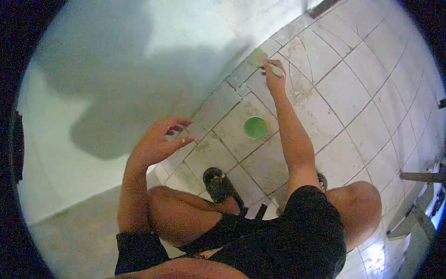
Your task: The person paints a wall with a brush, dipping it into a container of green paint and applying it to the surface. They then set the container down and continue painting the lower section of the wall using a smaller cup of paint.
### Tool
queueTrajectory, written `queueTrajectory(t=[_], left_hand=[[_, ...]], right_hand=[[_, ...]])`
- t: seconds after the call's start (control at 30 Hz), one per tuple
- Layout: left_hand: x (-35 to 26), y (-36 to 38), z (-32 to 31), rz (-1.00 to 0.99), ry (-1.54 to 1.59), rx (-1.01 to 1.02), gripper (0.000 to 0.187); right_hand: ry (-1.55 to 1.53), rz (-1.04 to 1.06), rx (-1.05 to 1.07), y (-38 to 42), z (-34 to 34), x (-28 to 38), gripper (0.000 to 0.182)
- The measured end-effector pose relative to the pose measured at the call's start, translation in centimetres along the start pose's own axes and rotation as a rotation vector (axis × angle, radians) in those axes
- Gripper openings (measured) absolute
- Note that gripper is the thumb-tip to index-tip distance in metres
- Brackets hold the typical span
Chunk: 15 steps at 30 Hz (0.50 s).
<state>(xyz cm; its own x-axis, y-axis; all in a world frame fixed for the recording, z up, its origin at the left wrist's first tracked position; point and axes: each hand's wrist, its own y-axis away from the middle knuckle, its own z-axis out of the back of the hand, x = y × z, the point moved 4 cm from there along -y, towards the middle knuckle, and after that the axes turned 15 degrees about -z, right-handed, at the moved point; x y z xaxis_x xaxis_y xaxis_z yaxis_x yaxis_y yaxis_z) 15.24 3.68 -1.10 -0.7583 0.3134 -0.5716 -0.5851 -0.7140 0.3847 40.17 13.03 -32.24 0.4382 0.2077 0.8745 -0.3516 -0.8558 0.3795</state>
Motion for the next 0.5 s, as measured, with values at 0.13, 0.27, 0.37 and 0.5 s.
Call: queueTrajectory(t=[0.13, 0.27, 0.37, 0.5], left_hand=[[-0.5, 0.2, 0.6, 0.038, -0.02, -0.003, 0.042], [-1.5, 0.1, 0.5, 0.015, -0.005, -0.014, 0.04], [-1.2, -0.1, 0.5, 0.031, -0.044, 0.003, 0.04], [-0.8, -0.3, 1.0, 0.047, -0.025, -0.002, 0.04]], right_hand=[[-0.487, -0.036, 0.195, 0.7, -2.3, 1.2, 0.021], [-0.356, 0.169, 0.336, -0.4, -5.9, 1.0, 0.022], [-0.031, 0.247, 0.197, -2.7, -4.4, -5.9, 0.018], [0.183, 0.347, 0.042, -1.9, -2.0, -6.3, 0.012]])
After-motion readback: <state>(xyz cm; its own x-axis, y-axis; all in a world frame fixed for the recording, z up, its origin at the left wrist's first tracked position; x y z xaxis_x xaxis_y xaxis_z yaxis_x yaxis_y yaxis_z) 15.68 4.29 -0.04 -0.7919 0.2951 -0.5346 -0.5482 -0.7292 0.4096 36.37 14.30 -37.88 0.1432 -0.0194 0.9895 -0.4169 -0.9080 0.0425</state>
